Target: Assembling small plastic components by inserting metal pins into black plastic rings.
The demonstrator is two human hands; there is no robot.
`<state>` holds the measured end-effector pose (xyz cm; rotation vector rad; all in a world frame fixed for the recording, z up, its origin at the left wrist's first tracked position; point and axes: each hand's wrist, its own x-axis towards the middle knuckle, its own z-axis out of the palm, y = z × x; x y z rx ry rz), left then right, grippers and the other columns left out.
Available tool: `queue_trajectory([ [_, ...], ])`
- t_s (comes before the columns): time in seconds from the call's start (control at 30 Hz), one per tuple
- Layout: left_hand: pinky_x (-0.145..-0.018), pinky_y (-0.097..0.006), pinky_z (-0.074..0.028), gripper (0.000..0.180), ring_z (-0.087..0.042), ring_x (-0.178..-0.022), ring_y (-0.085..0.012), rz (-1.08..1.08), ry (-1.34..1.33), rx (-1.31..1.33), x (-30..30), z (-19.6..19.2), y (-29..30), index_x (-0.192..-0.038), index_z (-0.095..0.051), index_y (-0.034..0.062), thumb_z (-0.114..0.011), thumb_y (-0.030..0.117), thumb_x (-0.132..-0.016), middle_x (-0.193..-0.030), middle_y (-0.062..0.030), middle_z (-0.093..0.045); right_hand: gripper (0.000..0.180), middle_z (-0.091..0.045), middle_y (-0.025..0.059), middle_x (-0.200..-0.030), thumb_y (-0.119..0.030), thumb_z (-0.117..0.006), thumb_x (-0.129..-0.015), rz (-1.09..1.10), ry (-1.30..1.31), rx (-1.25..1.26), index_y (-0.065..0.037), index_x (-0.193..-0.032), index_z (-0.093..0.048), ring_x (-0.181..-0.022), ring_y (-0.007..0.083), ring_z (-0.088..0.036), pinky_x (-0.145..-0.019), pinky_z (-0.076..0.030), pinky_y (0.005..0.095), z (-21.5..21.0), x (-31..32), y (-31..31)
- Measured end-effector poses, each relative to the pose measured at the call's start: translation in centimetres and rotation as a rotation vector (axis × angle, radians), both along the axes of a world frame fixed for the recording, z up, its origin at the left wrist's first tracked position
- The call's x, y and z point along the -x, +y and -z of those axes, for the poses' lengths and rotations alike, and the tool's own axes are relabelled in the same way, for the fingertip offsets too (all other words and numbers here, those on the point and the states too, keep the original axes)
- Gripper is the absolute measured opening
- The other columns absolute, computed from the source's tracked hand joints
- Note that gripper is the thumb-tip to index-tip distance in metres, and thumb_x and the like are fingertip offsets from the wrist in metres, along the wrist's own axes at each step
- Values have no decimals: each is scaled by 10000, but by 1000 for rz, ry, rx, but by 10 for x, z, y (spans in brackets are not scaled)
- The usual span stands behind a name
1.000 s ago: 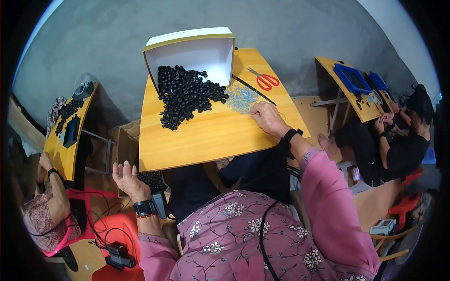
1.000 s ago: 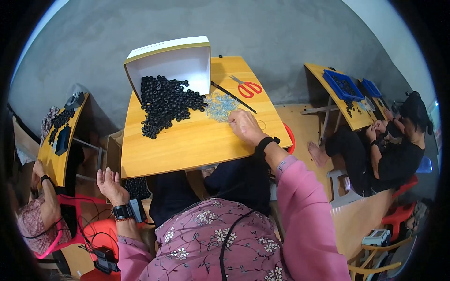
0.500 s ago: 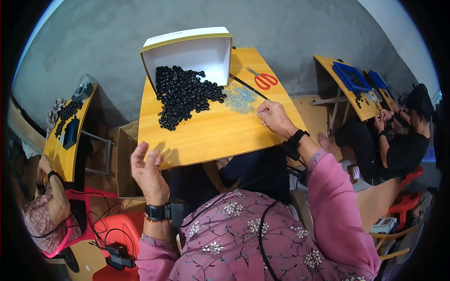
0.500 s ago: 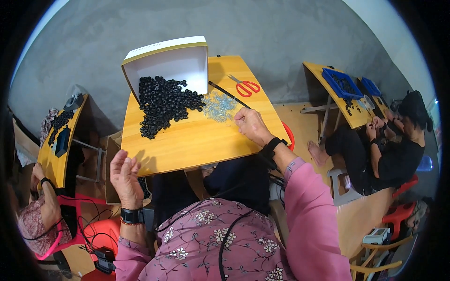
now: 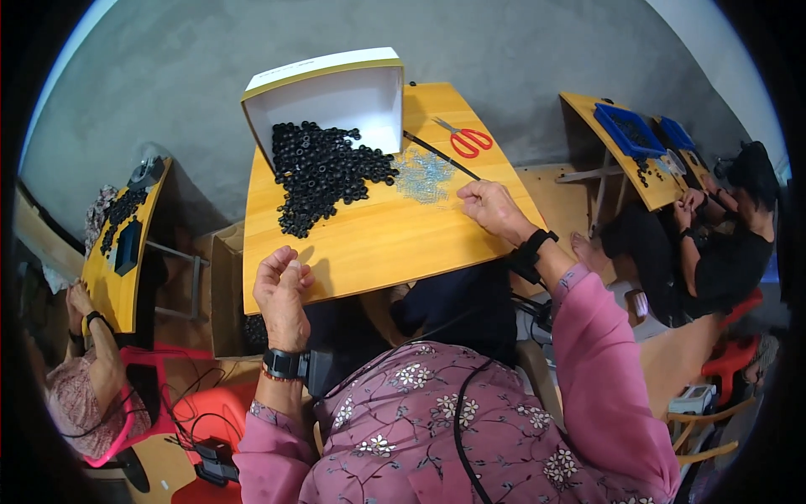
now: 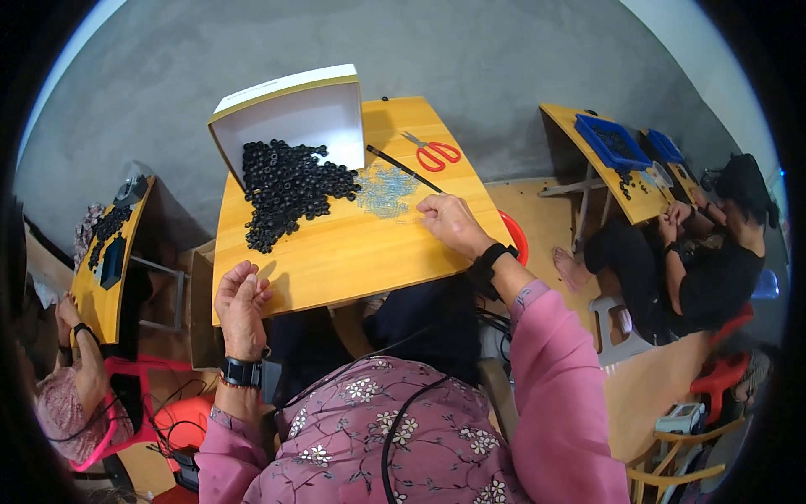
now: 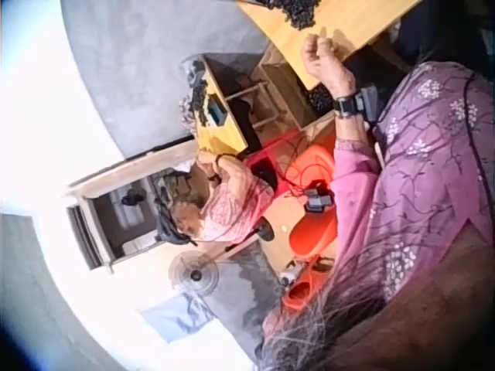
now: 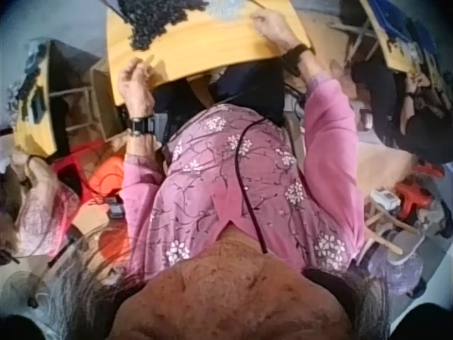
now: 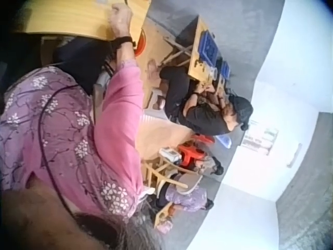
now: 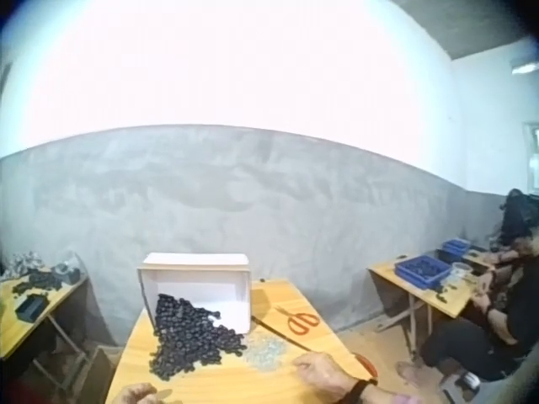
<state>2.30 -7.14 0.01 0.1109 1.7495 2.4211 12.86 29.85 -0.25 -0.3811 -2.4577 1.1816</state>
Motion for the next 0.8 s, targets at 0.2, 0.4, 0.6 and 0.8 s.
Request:
queue_trajectory([
  [0.2,-624,-225,-490,205,-560,-709,-82,-100,143,123,58,8,-25,-1112,-596,-1,-637,45,-917,-968,-47,-637,113,-629,208,-834,-99,-664,-814,-82,-47,-394,11,-826,-682,-839,374,-628,-762,-503,423,2,0,8],
  [0.4,-759,-229,-500,155,-616,-808,-95,-76,320,353,77,22,-29,-1028,-704,-11,-654,14,-883,-941,-40,-690,133,-655,184,-833,-83,-659,-827,13,-8,-150,49,-832,-668,-803,302,-658,-738,-523,372,-4,-7,3],
  [0.6,-1147,-466,-277,572,-420,-1334,-389,171,941,902,51,8,24,-1374,-518,56,-659,71,-820,-1466,-194,-448,129,-669,132,-817,-75,-659,-854,116,61,93,54,-857,-660,-740,178,-644,-686,-520,296,19,-25,0],
  [0.8,-1174,-590,-144,720,-207,-1469,-437,342,976,1248,58,6,75,-1512,-338,85,-645,268,-886,-1587,-205,-267,61,-614,-10,-719,-42,-677,-893,86,240,62,4,-880,-640,-620,34,-547,-575,-451,184,38,-33,-11],
])
